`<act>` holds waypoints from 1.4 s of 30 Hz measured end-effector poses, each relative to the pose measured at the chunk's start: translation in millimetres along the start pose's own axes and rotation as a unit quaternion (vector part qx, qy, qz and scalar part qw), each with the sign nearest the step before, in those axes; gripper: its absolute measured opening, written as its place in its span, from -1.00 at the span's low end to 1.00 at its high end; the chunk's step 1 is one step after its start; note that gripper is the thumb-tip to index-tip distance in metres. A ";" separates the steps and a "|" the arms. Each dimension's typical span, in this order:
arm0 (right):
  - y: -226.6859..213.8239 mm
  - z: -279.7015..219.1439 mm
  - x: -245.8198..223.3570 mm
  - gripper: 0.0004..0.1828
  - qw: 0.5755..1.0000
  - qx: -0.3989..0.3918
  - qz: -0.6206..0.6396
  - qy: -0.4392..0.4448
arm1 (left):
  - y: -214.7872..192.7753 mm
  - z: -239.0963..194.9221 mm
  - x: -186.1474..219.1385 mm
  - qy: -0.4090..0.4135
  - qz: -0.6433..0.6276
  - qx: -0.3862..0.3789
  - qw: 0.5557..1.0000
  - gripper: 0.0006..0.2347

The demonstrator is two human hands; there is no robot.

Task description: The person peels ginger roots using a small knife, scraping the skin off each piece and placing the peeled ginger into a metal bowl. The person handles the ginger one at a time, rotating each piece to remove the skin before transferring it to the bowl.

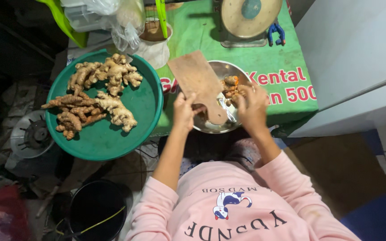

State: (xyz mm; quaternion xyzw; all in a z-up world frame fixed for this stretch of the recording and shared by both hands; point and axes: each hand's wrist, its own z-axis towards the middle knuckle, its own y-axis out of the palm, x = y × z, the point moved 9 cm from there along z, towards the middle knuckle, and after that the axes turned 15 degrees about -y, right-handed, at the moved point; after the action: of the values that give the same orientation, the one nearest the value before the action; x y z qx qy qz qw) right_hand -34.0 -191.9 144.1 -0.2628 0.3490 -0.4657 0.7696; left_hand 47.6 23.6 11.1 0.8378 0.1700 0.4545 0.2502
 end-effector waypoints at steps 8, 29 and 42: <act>46.4 -17.4 91.4 -0.67 0.991 -0.038 0.041 0.122 | -15.5 -19.1 46.4 0.070 0.045 -0.004 0.997 -0.75; -26.1 -52.7 223.9 -0.64 0.986 -0.016 -0.054 0.159 | -75.0 22.8 -17.1 -0.003 0.103 0.140 0.985 -0.77; -48.8 -30.3 159.7 -0.71 0.970 0.012 -0.243 -0.001 | -68.0 36.9 -25.9 0.117 0.394 0.253 0.876 -0.71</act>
State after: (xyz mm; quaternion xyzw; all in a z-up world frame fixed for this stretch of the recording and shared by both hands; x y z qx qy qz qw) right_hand -32.2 -358.9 114.2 -0.3308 0.2683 -0.6426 0.6369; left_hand 61.2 56.2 -62.4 0.8106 -0.0368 0.5522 -0.1914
